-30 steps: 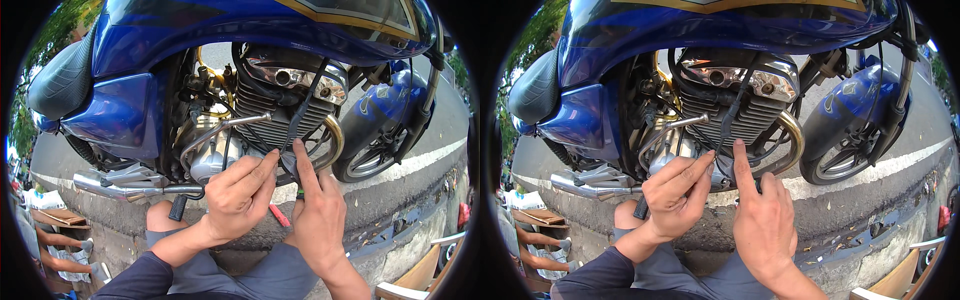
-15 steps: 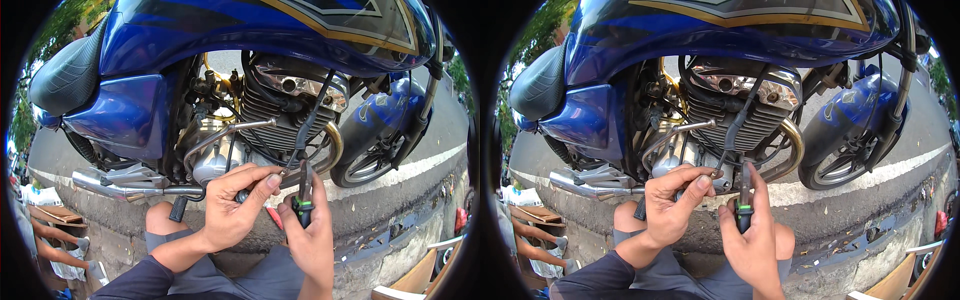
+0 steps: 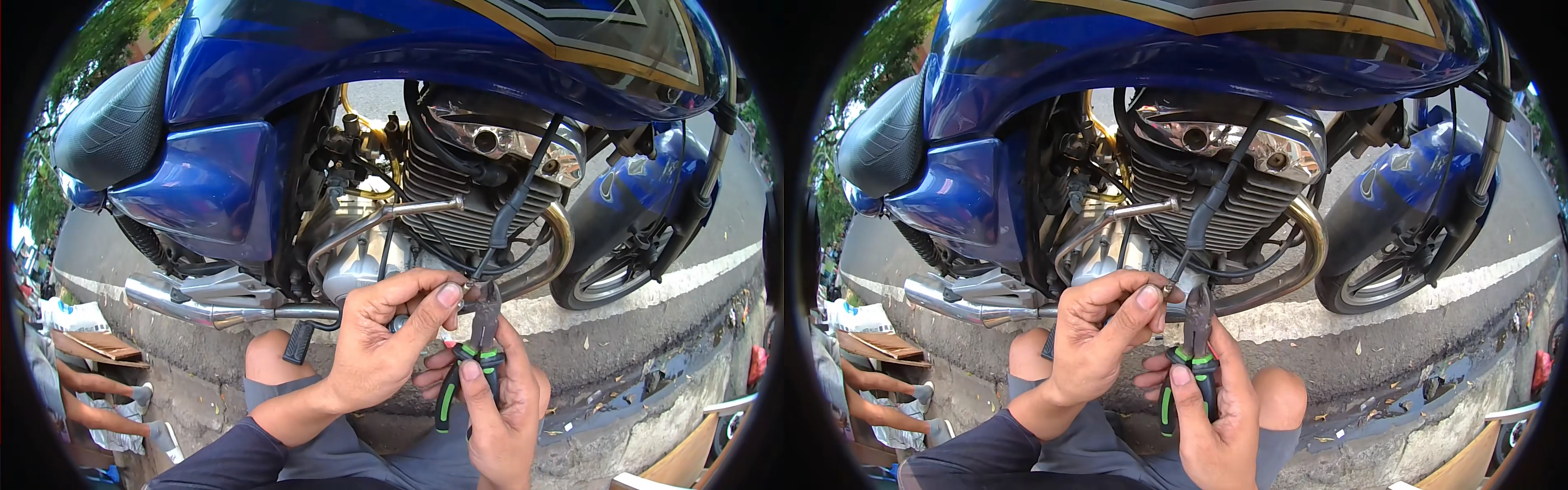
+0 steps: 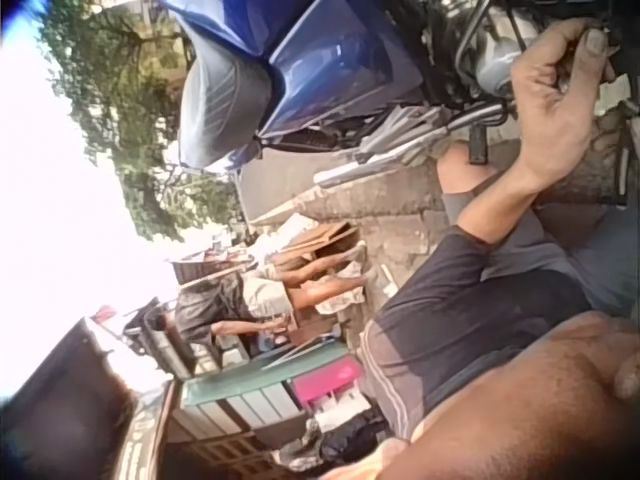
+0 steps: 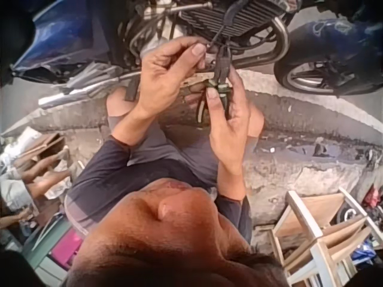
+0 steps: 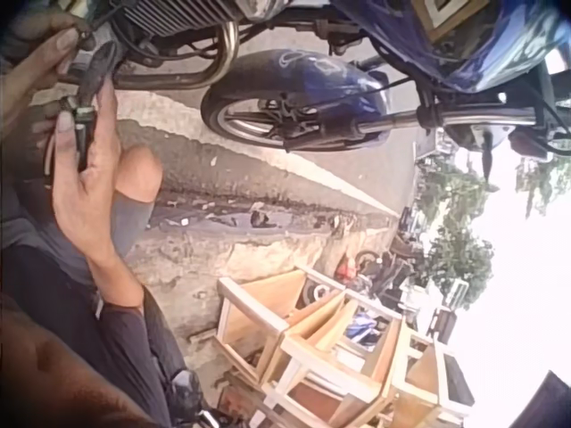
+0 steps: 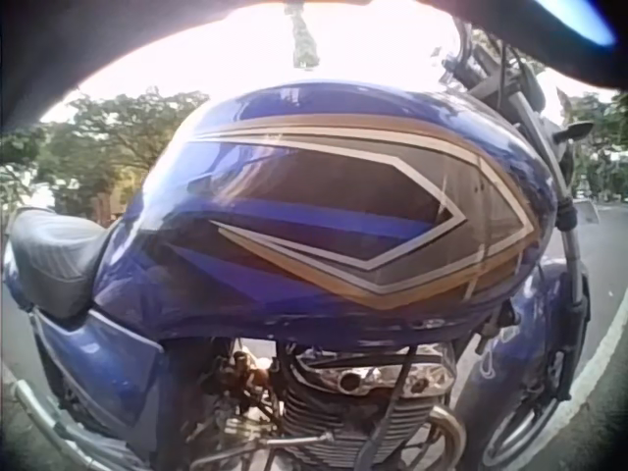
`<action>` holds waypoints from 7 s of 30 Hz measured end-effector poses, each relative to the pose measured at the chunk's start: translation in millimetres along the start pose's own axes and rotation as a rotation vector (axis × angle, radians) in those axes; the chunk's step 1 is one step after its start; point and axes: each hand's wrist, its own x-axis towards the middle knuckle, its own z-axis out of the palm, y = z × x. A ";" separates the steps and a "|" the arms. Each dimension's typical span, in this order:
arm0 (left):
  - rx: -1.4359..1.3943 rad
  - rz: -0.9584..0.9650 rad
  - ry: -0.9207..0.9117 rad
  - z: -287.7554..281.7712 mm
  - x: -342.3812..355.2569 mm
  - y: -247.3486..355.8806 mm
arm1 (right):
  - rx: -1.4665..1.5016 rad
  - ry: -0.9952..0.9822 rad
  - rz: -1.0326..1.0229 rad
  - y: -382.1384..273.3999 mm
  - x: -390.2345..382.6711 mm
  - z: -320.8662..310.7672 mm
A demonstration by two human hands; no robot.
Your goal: The person works on a motorcycle cable, using pliers and hands to strip the wire end and fit a metal connector onto it.
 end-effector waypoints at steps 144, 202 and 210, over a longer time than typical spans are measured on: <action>0.030 -0.230 -0.426 -24.1 34.6 15.9 | -1.564 0.003 -0.771 -12.5 34.0 -66.1; -0.478 -0.400 -0.552 -58.5 30.8 -9.5 | 0.434 -0.570 0.215 18.3 20.1 -31.4; -0.030 -0.164 -0.464 -49.0 22.4 2.5 | 0.593 -0.562 0.205 29.6 19.0 -37.4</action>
